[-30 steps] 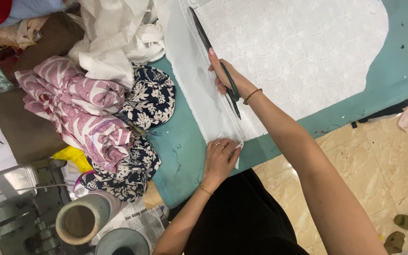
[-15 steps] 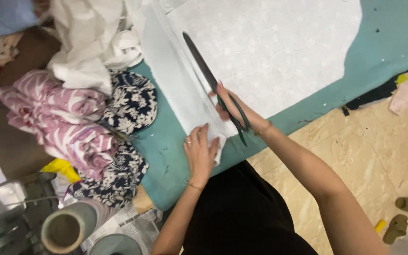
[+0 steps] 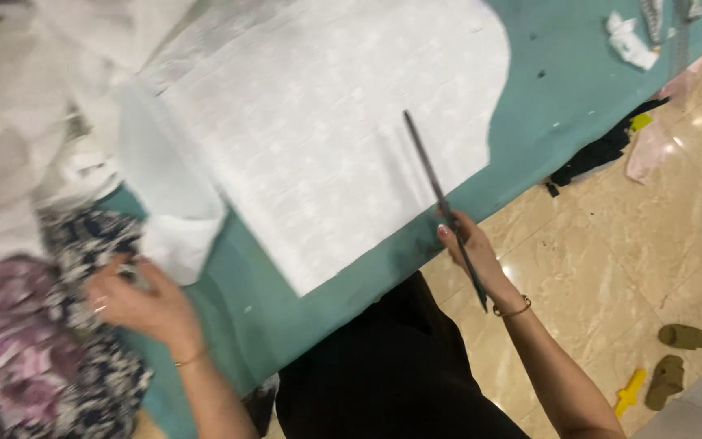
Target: Cutting and marking white patterned fabric to create garment pieces on a tailoring workbench.
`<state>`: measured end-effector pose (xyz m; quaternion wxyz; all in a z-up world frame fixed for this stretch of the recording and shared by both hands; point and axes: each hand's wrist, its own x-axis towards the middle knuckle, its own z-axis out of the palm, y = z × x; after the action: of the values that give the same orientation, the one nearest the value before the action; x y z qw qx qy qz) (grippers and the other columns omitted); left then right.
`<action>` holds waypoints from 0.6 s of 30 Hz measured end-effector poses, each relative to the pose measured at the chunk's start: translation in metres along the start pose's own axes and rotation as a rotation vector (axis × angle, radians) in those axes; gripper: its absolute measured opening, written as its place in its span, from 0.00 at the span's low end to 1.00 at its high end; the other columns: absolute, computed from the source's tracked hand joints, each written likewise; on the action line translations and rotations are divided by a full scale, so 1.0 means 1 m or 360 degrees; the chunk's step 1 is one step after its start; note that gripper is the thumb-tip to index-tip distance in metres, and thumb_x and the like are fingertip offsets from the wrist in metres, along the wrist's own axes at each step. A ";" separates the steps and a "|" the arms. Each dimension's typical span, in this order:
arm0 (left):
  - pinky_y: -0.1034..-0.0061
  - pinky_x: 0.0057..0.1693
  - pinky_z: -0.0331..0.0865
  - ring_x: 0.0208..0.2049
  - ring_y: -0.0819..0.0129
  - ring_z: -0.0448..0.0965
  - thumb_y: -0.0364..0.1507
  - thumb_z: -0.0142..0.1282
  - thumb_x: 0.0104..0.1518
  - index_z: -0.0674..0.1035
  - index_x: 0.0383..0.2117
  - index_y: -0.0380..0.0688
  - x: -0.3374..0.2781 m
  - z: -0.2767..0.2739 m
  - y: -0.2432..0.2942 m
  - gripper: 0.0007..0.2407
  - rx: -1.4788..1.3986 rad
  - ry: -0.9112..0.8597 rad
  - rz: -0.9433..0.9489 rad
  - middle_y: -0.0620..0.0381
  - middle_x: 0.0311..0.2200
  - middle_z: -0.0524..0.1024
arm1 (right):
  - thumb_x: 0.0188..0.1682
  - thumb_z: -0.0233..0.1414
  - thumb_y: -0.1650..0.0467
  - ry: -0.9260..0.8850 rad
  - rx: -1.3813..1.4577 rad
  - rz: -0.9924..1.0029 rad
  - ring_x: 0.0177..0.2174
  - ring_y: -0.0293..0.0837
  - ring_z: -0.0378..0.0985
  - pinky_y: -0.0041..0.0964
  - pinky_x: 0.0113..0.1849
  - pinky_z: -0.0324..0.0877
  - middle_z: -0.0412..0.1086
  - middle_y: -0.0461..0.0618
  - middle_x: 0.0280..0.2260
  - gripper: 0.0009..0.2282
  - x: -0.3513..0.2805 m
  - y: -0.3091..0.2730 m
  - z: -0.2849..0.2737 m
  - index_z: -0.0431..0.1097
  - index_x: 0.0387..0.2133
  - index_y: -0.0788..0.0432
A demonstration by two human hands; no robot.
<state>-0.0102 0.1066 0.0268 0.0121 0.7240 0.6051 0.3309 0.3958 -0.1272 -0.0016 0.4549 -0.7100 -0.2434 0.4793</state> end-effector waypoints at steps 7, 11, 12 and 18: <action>0.50 0.70 0.52 0.66 0.45 0.62 0.27 0.60 0.65 0.77 0.50 0.38 -0.022 0.100 0.203 0.11 -0.0338 -0.0301 0.0175 0.44 0.56 0.71 | 0.48 0.63 0.60 0.0607 -0.0647 -0.0262 0.26 0.35 0.67 0.32 0.28 0.64 0.67 0.44 0.26 0.28 0.073 -0.025 -0.168 0.66 0.54 0.68; 0.45 0.71 0.44 0.70 0.45 0.53 0.31 0.62 0.57 0.79 0.50 0.47 -0.066 0.158 0.339 0.15 -0.0623 -0.0765 0.0589 0.47 0.65 0.64 | 0.43 0.66 0.63 0.0667 -0.0900 -0.0090 0.24 0.43 0.67 0.41 0.28 0.63 0.68 0.54 0.25 0.30 0.113 -0.056 -0.234 0.66 0.56 0.66; 0.45 0.71 0.44 0.70 0.45 0.53 0.31 0.62 0.57 0.79 0.50 0.47 -0.070 0.165 0.356 0.15 -0.0625 -0.0770 0.0585 0.47 0.65 0.64 | 0.43 0.66 0.63 0.0667 -0.0904 -0.0084 0.24 0.43 0.67 0.41 0.28 0.63 0.68 0.54 0.25 0.30 0.123 -0.055 -0.247 0.66 0.56 0.66; 0.44 0.70 0.43 0.69 0.49 0.54 0.27 0.61 0.50 0.72 0.56 0.45 -0.085 0.195 0.400 0.23 -0.0608 -0.1222 0.0961 0.46 0.67 0.58 | 0.39 0.67 0.66 0.0812 -0.1102 -0.0647 0.31 0.53 0.73 0.46 0.33 0.70 0.70 0.60 0.36 0.34 0.209 -0.020 -0.302 0.63 0.58 0.70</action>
<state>0.4290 -0.0011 0.0027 0.2689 0.9202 0.2504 0.1348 0.7587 -0.0791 -0.0422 0.3214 -0.8528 -0.4034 0.0816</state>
